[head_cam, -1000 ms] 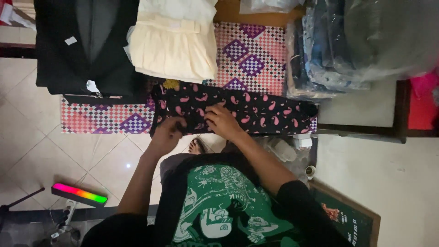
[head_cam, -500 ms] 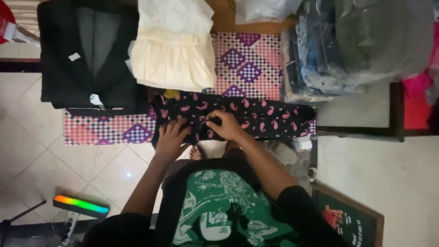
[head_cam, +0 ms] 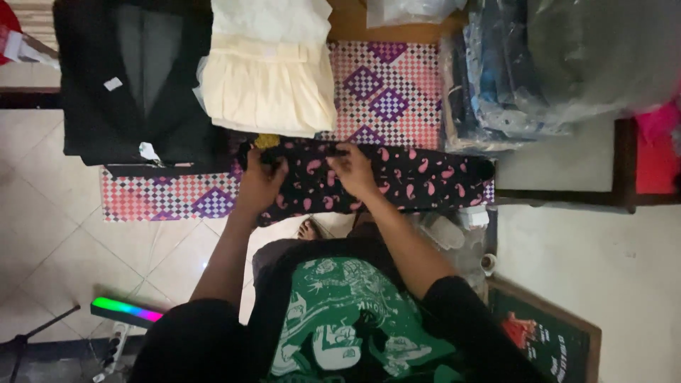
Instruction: The person folds several pieces of clothing on a table, including a black t-shirt, a cream-colored top, and a black patterned garment. The person retrieves items from a nearby laundry basket and places the folded clothes into a neat stack on the table.
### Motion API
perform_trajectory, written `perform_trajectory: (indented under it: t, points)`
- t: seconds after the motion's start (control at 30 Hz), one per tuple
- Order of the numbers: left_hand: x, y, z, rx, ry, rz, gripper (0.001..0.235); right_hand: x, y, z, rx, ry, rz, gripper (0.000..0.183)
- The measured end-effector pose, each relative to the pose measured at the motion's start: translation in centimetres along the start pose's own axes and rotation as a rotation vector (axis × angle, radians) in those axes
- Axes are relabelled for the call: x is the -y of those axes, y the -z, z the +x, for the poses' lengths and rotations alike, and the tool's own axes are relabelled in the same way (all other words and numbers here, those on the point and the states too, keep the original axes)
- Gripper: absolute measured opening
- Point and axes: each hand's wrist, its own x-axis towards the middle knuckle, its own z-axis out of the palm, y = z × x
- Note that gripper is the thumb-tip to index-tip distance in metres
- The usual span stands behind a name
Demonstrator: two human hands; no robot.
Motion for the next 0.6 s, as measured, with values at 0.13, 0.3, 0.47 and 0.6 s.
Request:
perform_trajectory:
  t: [0.13,0.3,0.47,0.6]
  points:
    - [0.2,0.7,-0.7,0.050,0.061,0.135,0.061,1.4,-0.1,-1.4,0.048,0.016,-0.142,0.054]
    - [-1.7,1.7,-1.2,0.076,0.061,0.420,0.051,1.9,1.0,-2.6,0.008,0.156,-0.486,0.049]
    - [1.5,-2.2,0.5,-0.313,-0.521,0.595,0.048,-0.2,6.2,-6.7,-0.224,0.159,-0.499,0.042]
    - [-2.7,-5.3,0.2,-0.166,-0.795,0.341,0.045,-5.8,13.4,-9.9,-0.531,0.114,-0.603,0.036]
